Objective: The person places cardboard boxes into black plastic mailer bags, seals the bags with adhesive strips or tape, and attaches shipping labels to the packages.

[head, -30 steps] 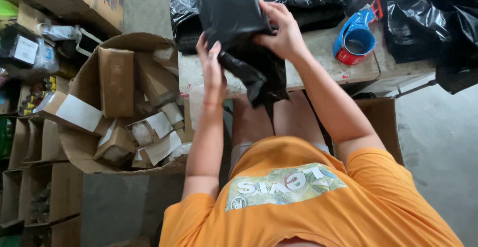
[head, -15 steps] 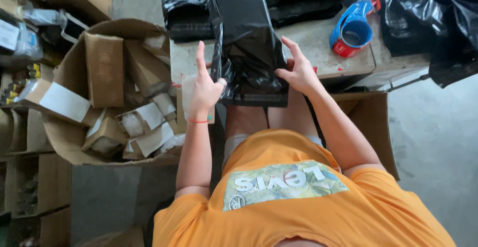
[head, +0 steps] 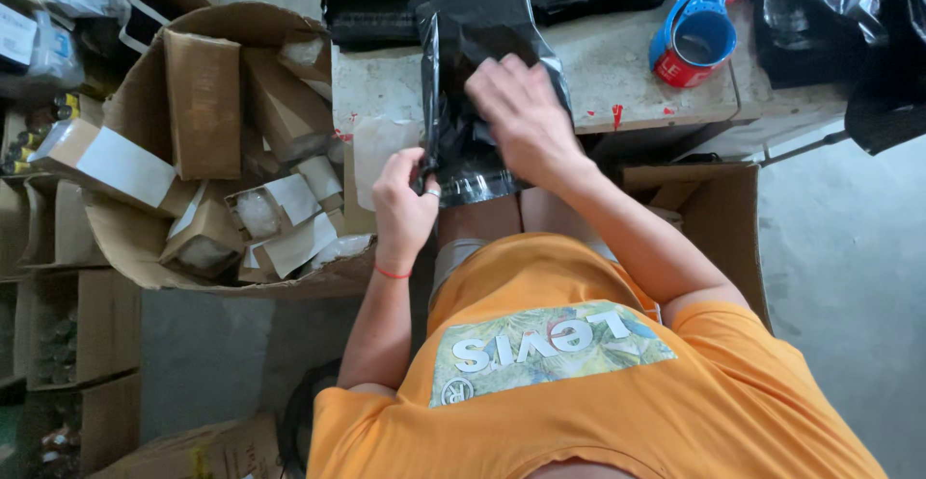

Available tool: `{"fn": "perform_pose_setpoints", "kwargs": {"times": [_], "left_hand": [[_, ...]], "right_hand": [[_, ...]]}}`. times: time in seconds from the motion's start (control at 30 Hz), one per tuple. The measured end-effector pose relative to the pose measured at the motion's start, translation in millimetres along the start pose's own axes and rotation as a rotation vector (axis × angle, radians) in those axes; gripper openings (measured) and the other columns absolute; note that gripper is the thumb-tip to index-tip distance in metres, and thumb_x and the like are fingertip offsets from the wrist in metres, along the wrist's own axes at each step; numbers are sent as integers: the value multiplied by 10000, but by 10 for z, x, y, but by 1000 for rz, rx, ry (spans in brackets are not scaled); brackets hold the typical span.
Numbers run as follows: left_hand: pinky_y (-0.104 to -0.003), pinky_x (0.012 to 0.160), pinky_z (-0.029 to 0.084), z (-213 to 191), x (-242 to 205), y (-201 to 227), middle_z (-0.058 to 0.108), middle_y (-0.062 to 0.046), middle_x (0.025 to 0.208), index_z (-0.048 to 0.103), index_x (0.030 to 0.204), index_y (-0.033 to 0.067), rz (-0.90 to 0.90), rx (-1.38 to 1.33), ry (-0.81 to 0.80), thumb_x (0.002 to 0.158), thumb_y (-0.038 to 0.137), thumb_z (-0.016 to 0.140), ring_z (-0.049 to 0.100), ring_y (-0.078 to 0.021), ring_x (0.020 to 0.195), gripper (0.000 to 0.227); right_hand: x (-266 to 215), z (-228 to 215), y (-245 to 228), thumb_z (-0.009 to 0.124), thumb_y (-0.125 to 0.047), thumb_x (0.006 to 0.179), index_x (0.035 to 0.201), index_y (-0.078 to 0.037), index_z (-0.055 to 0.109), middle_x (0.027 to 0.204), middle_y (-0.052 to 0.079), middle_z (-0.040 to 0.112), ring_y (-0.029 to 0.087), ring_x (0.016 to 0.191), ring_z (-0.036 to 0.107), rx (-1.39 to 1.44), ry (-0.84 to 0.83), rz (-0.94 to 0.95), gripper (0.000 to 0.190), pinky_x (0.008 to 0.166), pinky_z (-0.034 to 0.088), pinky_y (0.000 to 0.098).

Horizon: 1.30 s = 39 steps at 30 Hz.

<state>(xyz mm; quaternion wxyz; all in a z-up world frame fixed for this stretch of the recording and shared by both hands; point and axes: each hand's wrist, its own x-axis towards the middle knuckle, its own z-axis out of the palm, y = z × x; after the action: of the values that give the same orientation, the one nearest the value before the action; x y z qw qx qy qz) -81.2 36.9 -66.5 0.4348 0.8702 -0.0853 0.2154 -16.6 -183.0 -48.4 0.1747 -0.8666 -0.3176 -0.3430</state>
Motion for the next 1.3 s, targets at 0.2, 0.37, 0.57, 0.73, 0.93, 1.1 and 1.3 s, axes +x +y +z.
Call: {"fn": "perform_pose_setpoints", "kwargs": {"times": [0.2,0.37,0.57,0.73,0.93,1.1,1.3], "left_hand": [[-395,666,515,-102,-98,40,618,-149,907,704,1163,49,67,11,-139,755,-72,734,639,-287,750,427],[-349,674,539,-127,46,-123,659,-88,896,736,1122,96,175,-136,-289,821,-47,749,661,-235,740,333],[-460,1120,411,-87,505,-309,607,-36,1396,603,1433,196,465,386,-256,828,18,720,521,-292,1361,642],[-681,1169,56,204,590,-438,176,-161,1644,334,1551,212,518,386,-574,699,209,774,97,-373,1523,959],[-619,1259,125,582,577,-759,220,-95,1727,352,1621,281,711,538,-415,850,130,688,192,-273,1604,855],[-611,1262,181,596,647,-754,239,-114,1720,329,1636,241,671,478,-461,843,49,638,251,-309,1590,872],[-659,1229,147,543,704,-697,260,-116,1687,305,1625,222,601,459,-544,806,59,626,256,-320,1558,895]], "right_hand": [[-101,214,25,747,-108,816,1099,-180,668,1037,23,655,294,1004,658,453,-358,-24,303,858,534,406],[-49,129,-60,735,-154,807,1192,-146,716,859,75,538,272,782,568,231,-167,-181,386,653,481,381],[-229,21,-95,680,-190,808,1125,-56,649,918,21,553,193,830,564,170,-86,-420,346,681,475,330],[-239,-69,-143,650,-176,813,1175,-17,664,908,16,573,184,818,562,182,-106,-370,395,713,494,314],[-300,-108,-175,636,-192,845,1192,-46,642,892,5,589,178,847,605,172,-216,-339,376,765,513,331],[-365,-121,-130,671,-164,777,1172,-45,623,949,22,625,207,912,645,233,-221,-262,415,826,529,358],[-484,-64,-43,698,-110,745,1157,-36,636,934,60,647,262,870,657,267,-249,-163,423,781,539,385]]}}
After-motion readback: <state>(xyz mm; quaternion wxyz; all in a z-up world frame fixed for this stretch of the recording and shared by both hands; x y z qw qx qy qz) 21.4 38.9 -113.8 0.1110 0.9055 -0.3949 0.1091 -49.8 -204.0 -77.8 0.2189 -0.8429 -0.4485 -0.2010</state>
